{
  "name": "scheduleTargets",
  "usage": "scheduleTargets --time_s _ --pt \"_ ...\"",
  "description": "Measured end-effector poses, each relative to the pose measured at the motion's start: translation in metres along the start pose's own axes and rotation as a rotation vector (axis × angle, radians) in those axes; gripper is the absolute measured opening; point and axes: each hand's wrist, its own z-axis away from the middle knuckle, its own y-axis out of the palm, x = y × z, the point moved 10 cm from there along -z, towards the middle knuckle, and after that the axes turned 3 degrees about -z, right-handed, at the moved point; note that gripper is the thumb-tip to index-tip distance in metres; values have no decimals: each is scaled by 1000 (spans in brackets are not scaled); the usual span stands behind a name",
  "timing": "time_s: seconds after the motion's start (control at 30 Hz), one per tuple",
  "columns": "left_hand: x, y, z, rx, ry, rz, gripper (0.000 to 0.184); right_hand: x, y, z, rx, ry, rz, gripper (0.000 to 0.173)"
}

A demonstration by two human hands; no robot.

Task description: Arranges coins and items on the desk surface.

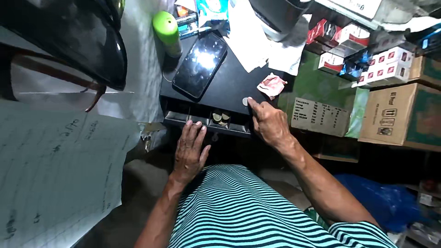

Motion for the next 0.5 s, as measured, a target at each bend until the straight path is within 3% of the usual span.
scheduleTargets --time_s 0.17,0.3,0.5 --pt "-1 0 0 -5 7 5 55 10 6 27 -7 -79 5 48" --pt "0 0 0 -7 9 8 54 16 4 43 -33 -138 -78 38" --pt "1 7 2 58 -3 -43 56 -18 -55 11 -242 25 -90 32"
